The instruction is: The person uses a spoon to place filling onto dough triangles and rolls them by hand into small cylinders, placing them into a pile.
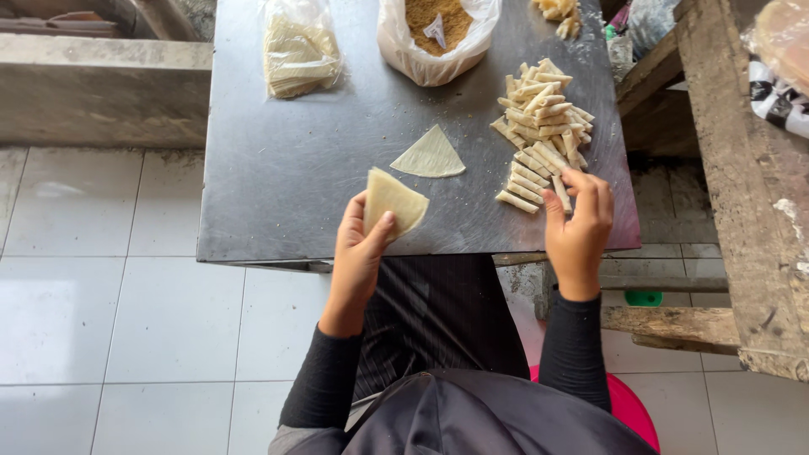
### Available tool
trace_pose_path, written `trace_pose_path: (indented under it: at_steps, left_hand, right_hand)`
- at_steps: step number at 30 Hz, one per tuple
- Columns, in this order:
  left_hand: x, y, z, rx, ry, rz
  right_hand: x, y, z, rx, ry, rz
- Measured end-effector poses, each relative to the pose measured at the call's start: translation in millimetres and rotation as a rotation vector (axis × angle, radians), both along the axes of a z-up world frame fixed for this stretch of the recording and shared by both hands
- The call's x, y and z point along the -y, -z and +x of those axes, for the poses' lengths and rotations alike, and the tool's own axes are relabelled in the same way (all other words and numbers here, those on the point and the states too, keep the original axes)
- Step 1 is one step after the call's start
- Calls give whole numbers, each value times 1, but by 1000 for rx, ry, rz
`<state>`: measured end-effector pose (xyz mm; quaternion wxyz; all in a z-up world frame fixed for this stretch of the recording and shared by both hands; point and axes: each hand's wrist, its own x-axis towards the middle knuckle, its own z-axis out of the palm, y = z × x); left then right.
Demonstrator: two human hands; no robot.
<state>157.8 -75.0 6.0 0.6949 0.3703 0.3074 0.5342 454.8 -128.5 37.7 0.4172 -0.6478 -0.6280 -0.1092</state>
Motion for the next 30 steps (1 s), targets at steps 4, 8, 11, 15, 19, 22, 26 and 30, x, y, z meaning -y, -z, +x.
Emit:
trace_pose_path:
  at_steps: [4, 8, 11, 15, 19, 22, 26, 30]
  left_hand:
    - [5, -3, 9, -19, 51, 4]
    - [10, -6, 9, 136, 149, -99]
    - [17, -11, 1, 121, 194, -132]
    - [21, -12, -7, 152, 216, -245]
    - [19, -7, -12, 208, 219, -268]
    - [21, 2, -14, 208, 192, -239]
    - [23, 8, -20, 248, 165, -214]
    - [29, 3, -34, 190, 134, -194]
  right_hand:
    - [4, -13, -56, -119, -455, 1]
    - [3, -33, -105, 114, -677, -45]
    - [1, -38, -120, 139, -705, -72]
    - [2, -39, -127, 77, -747, -149]
    - [-2, -40, -131, 22, -739, -159]
    - [-3, -36, -130, -47, -785, -197]
    - [-29, -29, -114, -162, -709, -127]
    - [-74, -30, -85, 151, -539, -192]
